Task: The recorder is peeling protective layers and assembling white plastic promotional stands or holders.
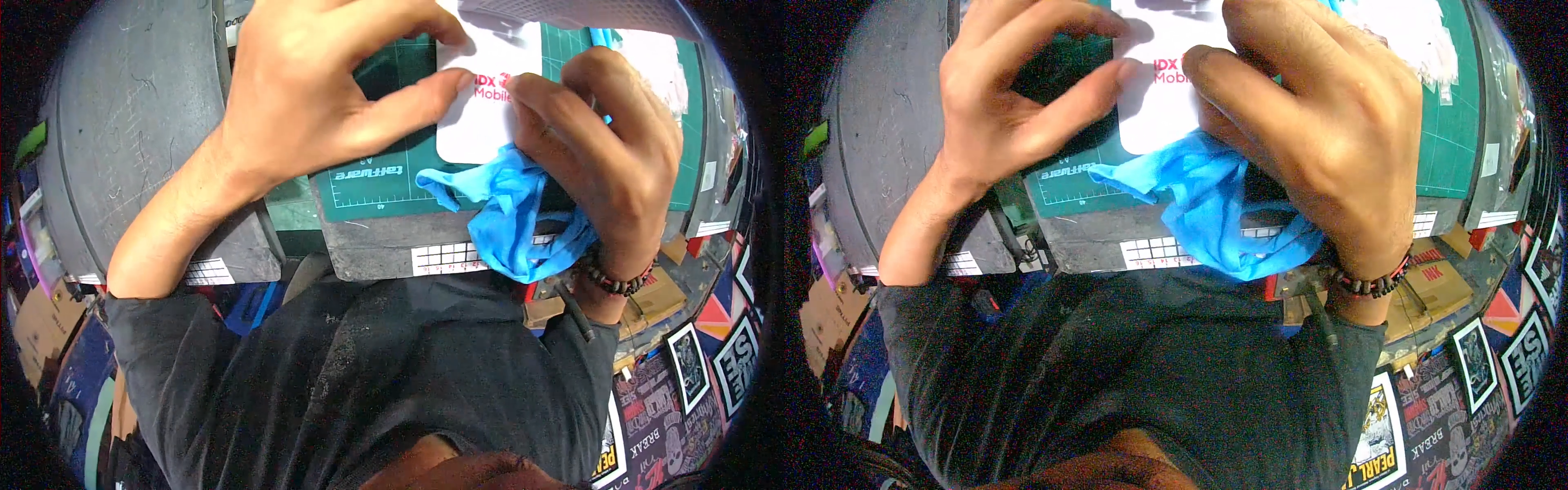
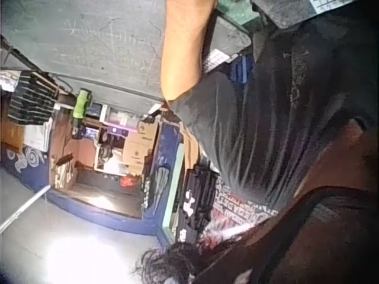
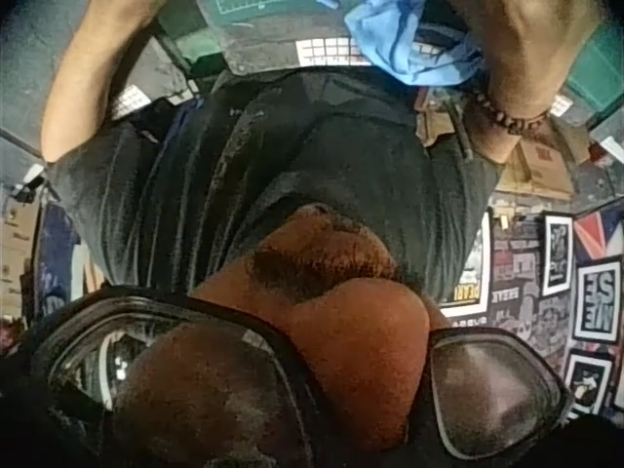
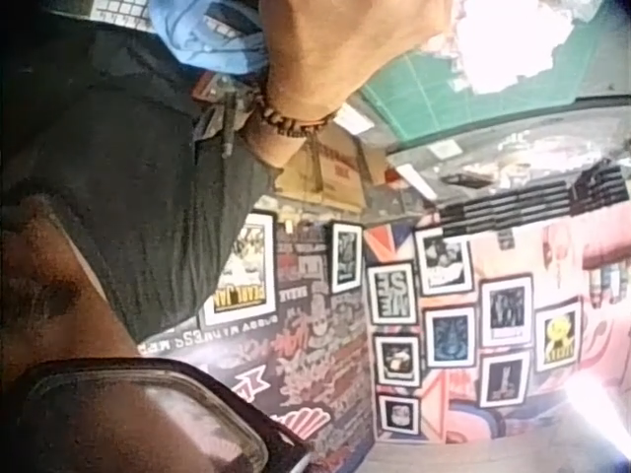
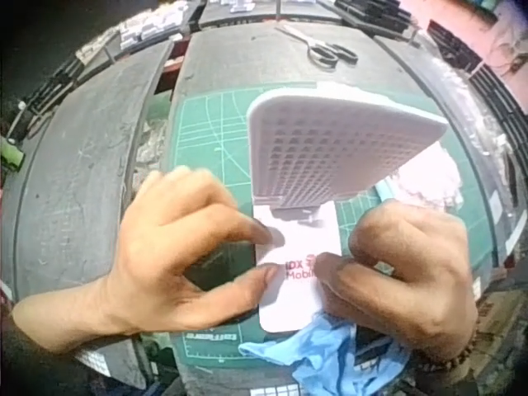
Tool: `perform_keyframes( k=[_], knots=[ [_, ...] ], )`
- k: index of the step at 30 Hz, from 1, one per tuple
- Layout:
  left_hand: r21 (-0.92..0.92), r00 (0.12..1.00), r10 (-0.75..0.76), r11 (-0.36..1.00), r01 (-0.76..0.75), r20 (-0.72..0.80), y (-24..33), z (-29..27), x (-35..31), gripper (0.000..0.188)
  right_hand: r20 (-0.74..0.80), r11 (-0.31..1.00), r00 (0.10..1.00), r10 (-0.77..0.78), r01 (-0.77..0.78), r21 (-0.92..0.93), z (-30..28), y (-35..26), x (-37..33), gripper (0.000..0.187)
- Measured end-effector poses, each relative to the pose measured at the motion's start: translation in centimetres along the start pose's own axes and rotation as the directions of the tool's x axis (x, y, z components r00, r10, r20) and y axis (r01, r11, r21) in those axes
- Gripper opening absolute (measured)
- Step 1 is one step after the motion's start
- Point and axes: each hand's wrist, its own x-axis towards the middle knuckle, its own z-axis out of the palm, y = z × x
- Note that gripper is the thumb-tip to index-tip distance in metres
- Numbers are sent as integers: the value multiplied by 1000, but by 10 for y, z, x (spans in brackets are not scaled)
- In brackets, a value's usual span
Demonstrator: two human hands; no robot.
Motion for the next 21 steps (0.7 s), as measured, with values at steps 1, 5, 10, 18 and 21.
perform_keyframes(
  k=[1, 5, 10, 18, 21],
  knots=[
    [-9, 1000, -13, 1000, 13, 21, 2, 1, 0, 24, -9, 1000, 1000, 1, -1, 2, 1, 0, 0, 35],
    [-58, 995, -67, 996, 71, 71, 9, 1, 1, 25, -32, 1000, 999, -13, 13, -1, 2, 1, -2, 37],
    [-47, 992, -61, 997, 67, 109, 11, -1, 1, 27, -47, 1000, 999, -23, 23, -12, 4, 3, -3, 38],
    [-42, 998, -25, 999, 27, 63, 11, 7, 0, 22, -33, 1000, 999, 15, -15, -5, 2, 2, -4, 37],
    [0, 998, 36, 999, -36, 53, 8, 8, 0, 20, -33, 999, 999, 40, -39, 23, 2, 1, -5, 36]
  ],
)
